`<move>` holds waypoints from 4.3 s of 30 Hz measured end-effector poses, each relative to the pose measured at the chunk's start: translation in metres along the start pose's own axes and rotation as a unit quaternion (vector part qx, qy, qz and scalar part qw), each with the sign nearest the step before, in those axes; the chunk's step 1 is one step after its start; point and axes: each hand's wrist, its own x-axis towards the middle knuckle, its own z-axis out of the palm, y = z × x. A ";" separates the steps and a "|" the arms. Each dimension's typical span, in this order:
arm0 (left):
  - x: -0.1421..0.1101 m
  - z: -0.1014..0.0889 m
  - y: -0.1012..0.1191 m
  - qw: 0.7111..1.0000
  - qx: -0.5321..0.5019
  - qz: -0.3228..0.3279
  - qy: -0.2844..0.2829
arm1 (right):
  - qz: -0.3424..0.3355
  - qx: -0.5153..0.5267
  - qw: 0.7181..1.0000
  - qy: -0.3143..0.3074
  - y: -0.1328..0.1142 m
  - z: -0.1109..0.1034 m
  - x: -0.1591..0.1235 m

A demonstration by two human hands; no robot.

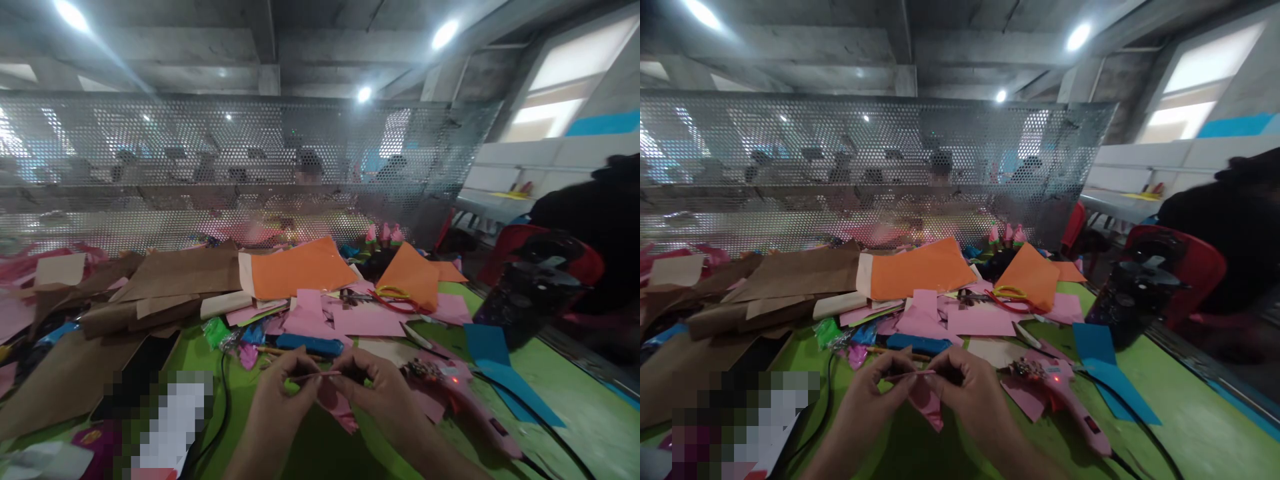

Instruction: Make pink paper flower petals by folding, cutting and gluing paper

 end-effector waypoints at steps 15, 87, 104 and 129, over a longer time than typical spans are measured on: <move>0.000 0.002 -0.003 0.999 0.032 0.011 -0.020 | -0.015 -0.020 1.000 -0.002 -0.003 0.000 -0.002; 0.007 0.001 -0.019 0.986 -0.151 -0.049 0.060 | -0.109 -0.092 0.988 0.061 0.000 -0.010 0.003; 0.004 -0.002 -0.012 0.997 -0.067 -0.030 0.005 | -0.022 -0.038 0.999 0.021 0.001 -0.006 0.006; 0.002 -0.002 -0.001 1.000 -0.008 -0.009 0.009 | -0.012 -0.054 0.998 0.023 -0.001 -0.006 0.003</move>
